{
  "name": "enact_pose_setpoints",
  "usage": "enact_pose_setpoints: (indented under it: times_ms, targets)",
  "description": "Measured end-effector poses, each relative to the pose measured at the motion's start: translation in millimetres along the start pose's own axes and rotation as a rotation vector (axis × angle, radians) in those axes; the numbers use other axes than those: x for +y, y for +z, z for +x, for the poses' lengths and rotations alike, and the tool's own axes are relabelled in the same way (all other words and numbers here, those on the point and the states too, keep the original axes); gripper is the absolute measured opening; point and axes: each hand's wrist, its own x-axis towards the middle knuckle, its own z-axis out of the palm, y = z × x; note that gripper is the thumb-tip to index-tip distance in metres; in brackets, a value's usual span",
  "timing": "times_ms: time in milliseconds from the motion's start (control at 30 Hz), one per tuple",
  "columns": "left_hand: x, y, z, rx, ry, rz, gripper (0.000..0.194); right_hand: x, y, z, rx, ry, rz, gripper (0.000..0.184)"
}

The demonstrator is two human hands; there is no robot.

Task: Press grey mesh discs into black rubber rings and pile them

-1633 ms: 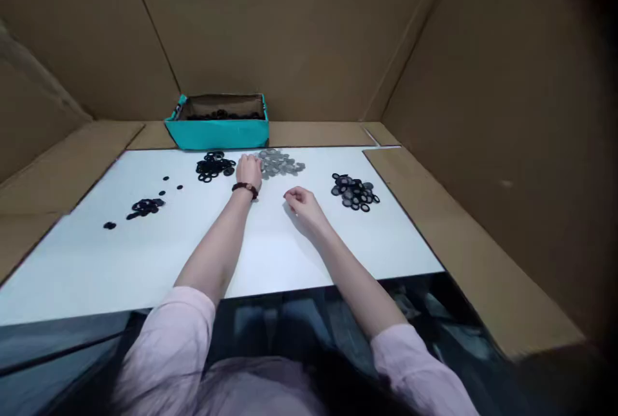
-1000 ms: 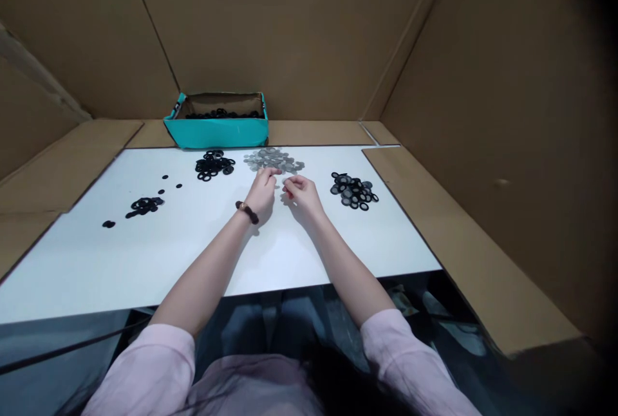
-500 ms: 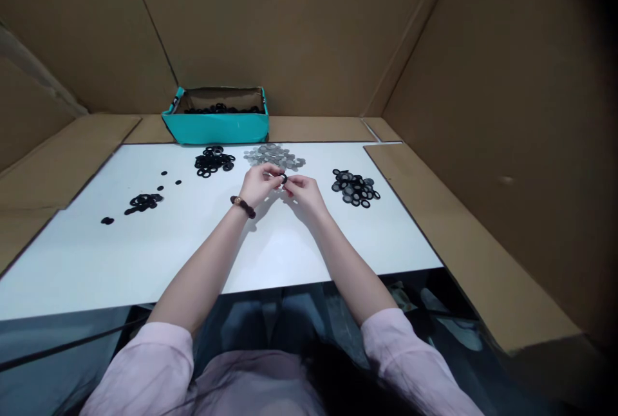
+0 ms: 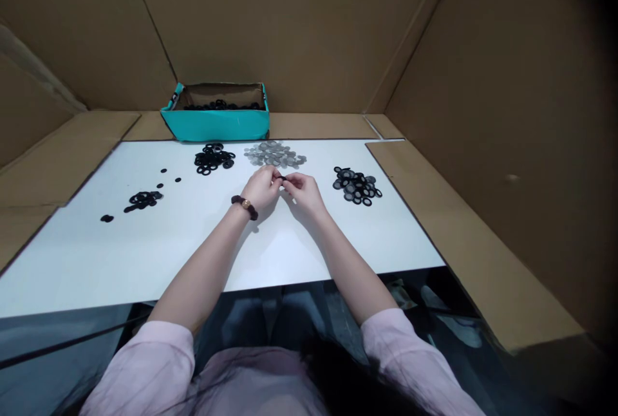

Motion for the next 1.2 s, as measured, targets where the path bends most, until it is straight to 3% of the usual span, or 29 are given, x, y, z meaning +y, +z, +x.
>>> enact_pose_setpoints:
  times_ms: [133,500,800,1000,1100,1200]
  targets:
    - [3,8.0,-3,0.001,0.021,0.054,0.012,-1,2,-1,0.111,-0.041,-0.02,0.008]
    - [1,11.8,0,-0.033,0.042,-0.017,0.012,-1,3,-7,0.142,-0.193,-0.222,0.009]
    - [7,11.9,1,0.075,-0.035,-0.127,0.013,-14,6,-12,0.267,-0.093,-0.166,0.005]
    - [6,8.7,0,0.007,-0.043,-0.28,0.014,-12,-2,-9,0.189,0.054,0.058,0.003]
    - [4,10.6,1,-0.064,-0.093,-0.362,0.014,-9,-7,-7,0.083,0.136,0.19,0.012]
    - [5,11.5,1,-0.047,-0.109,-0.338,0.015,-3,-7,-5,0.008,0.162,0.283,0.023]
